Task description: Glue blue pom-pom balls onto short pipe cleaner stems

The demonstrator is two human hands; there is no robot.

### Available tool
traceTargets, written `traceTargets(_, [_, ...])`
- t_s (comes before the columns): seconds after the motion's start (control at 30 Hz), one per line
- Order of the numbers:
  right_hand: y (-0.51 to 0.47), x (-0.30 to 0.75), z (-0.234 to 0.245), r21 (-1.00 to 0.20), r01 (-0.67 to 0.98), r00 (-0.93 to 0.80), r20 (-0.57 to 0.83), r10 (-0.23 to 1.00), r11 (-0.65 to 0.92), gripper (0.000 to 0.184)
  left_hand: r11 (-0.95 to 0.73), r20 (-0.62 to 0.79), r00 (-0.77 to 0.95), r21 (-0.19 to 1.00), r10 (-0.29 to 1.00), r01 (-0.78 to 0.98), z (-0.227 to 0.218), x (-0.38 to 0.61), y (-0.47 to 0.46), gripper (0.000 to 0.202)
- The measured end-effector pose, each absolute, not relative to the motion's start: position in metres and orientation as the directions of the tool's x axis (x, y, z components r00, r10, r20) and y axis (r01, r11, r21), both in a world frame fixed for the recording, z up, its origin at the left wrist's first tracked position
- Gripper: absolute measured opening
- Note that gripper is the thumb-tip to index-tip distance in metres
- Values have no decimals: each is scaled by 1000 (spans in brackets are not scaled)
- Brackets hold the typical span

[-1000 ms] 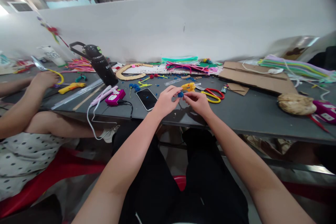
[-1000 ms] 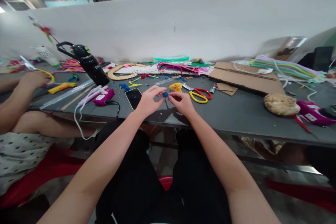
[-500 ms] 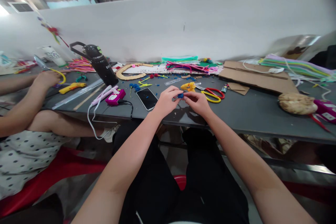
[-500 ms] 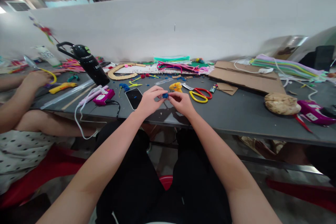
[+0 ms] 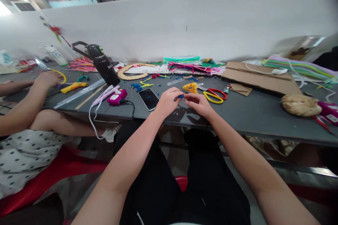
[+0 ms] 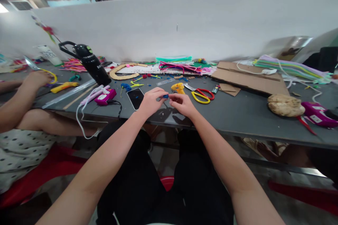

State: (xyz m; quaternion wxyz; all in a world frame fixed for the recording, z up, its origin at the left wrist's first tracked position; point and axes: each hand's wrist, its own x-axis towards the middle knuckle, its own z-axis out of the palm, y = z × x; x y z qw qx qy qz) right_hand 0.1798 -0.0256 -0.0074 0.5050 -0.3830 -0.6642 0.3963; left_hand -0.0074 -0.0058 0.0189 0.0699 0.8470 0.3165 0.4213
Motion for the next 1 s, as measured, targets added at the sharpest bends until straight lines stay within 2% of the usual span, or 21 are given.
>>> traceTargets(0.1, [-25,180,-5,-917,99,-209,361,909,387,39,-775,670,412,429,618,464,22,-8,-5,16])
traceTargets(0.2, [-24,182,-3,-897,148,-179,390,903,417,41,-710,647,310,561,697,425,27,-11,-4,18])
traceTargets(0.3, [-22,182,-4,-829,234,-148,486,861,508,38,-601,565,208,729,799,329,31,-17,-1,26])
traceTargets(0.43, [-22,180,-6,-731,320,-162,585,795,603,34,-480,436,237,859,868,177,35,-25,1,36])
traceTargets(0.6, [-21,178,-8,-741,308,-155,580,800,597,36,-412,363,288,901,886,133,36,-28,-2,38])
traceTargets(0.8, [-22,178,-12,-776,350,-182,493,851,525,34,-429,340,359,879,869,206,33,-29,-2,42])
traceTargets(1.0, [-24,178,-13,-753,401,-212,478,852,522,38,-472,300,477,831,826,293,40,-32,-9,42])
